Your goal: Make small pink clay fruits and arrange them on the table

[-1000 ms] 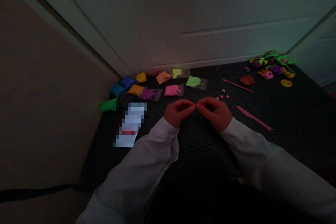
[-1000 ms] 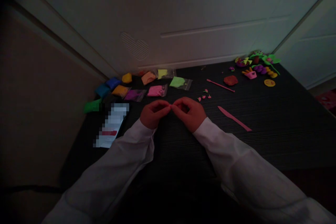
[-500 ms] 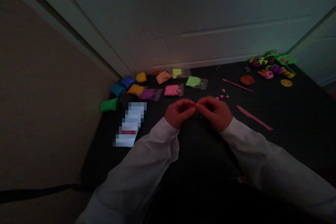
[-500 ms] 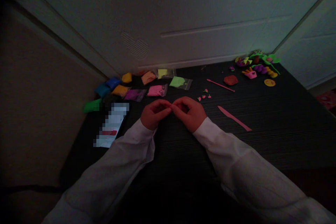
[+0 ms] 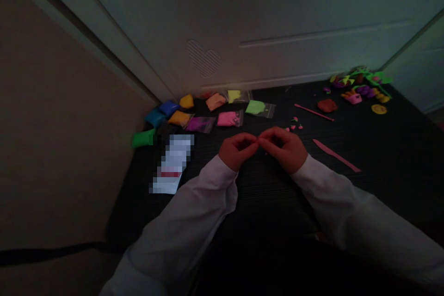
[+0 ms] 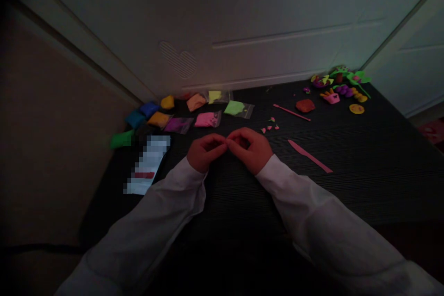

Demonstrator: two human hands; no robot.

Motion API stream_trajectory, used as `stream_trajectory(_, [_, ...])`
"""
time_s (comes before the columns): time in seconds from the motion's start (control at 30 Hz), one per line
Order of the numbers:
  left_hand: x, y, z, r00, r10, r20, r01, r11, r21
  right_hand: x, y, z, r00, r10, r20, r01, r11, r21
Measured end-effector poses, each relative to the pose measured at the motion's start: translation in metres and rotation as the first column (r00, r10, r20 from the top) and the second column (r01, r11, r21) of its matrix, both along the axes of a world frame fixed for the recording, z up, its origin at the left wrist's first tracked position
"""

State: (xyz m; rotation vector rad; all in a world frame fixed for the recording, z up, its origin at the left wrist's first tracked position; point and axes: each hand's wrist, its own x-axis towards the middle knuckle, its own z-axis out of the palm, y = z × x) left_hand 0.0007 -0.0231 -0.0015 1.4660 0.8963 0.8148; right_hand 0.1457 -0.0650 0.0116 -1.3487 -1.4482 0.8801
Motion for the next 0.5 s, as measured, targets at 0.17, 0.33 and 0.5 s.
stream_trajectory(0.17, [0.0006,-0.0013,0.0017,1.000,0.003,-0.002,-0.003,1.000,0.005,0.0001,0.0009,-0.0022,1.000,0.013,0.005,-0.013,1.000,0.002])
stream_trajectory(0.33, [0.0016,-0.0006,0.0010,0.999,0.028,0.023,-0.028,1.000,0.002,0.0001,0.0017,-0.0031,0.998,0.009,-0.060,-0.010,1.000,-0.019])
stream_trajectory(0.5, [0.0013,0.0002,0.0008,0.998,0.050,0.034,-0.050,0.999,-0.001,0.0006,0.0011,-0.0020,0.995,0.001,-0.105,-0.005,0.999,-0.043])
